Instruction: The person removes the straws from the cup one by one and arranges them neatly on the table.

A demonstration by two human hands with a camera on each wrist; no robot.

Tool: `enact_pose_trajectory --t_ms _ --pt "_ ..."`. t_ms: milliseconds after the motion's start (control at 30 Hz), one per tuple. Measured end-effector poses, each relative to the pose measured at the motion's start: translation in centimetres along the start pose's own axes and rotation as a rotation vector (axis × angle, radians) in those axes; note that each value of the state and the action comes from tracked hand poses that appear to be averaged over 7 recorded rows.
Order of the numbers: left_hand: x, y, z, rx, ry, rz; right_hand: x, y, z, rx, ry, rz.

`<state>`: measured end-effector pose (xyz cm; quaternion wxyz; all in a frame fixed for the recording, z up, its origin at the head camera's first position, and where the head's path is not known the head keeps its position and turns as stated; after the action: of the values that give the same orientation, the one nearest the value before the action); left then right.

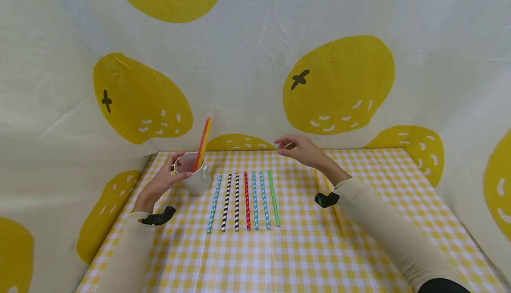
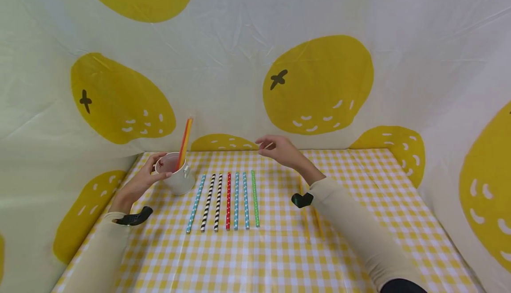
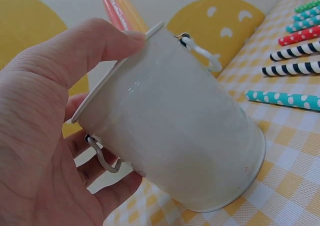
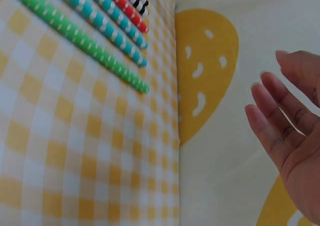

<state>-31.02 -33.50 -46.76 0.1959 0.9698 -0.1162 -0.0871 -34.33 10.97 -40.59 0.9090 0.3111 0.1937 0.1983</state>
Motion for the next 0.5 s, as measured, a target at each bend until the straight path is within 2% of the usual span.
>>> enact_pose_trajectory --t_ms 233,500 --pt "0.1 0.1 0.2 -0.022 -0.008 -0.009 -2.9 -2.9 2.6 -0.062 0.091 0.049" --pt "0.1 0.2 0.3 -0.022 -0.003 -0.015 -5.2 -5.6 4.8 -0.098 0.148 0.082"
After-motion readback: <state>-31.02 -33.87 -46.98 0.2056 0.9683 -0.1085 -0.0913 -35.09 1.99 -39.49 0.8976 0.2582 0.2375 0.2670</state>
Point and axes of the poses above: each hand's wrist, its own x-axis away from the middle knuckle, its own y-axis out of the back of the hand, z = x × y, the point moved 4 cm from there along -x, towards the middle knuckle, and after that the axes turned 3 degrees about -y, right-handed, at the moved point
